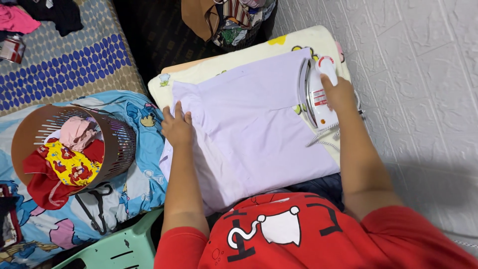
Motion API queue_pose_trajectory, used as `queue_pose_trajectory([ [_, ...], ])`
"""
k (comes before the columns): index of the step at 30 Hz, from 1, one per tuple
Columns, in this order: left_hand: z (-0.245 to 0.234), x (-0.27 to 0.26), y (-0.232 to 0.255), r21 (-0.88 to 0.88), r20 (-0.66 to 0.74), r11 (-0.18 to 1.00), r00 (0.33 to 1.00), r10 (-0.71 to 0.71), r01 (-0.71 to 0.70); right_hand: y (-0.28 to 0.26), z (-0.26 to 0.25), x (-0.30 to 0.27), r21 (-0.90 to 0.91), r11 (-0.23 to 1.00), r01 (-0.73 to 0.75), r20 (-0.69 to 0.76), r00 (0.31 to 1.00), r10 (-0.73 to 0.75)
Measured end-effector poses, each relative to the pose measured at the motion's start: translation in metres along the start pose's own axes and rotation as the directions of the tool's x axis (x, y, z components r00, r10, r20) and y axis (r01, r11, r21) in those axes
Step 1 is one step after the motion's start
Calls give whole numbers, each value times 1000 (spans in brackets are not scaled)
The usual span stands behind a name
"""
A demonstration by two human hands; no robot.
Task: The person plugs in an iron and irons a light purple shirt on a small ironing board. They smooth the fabric, move the iron across the shirt, and flip it to iron the other side.
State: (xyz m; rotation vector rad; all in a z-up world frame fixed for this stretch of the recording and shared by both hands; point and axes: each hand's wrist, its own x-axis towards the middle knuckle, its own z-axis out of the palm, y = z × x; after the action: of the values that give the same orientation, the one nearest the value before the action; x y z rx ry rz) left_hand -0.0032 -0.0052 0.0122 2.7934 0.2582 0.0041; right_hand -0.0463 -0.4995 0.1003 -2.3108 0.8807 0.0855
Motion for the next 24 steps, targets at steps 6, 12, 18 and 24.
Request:
queue_pose_trajectory([
  [6, 2, 6, 2, 9, 10, 1000, 1000, -3, 3, -8, 12, 44, -2, 970, 242, -153, 959, -240],
  [12, -6, -4, 5, 63, -63, 996, 996, 69, -65, -68, -16, 11, 178, 980, 87, 186, 975, -120],
  [18, -6, -48, 7, -84, -59, 985, 988, 144, -149, -43, 6, -56, -72, 961, 266, 204, 947, -246],
  [24, -17, -58, -1, -91, 85, 981, 981, 177, -169, -63, 65, -54, -13, 896, 444, 130, 889, -439],
])
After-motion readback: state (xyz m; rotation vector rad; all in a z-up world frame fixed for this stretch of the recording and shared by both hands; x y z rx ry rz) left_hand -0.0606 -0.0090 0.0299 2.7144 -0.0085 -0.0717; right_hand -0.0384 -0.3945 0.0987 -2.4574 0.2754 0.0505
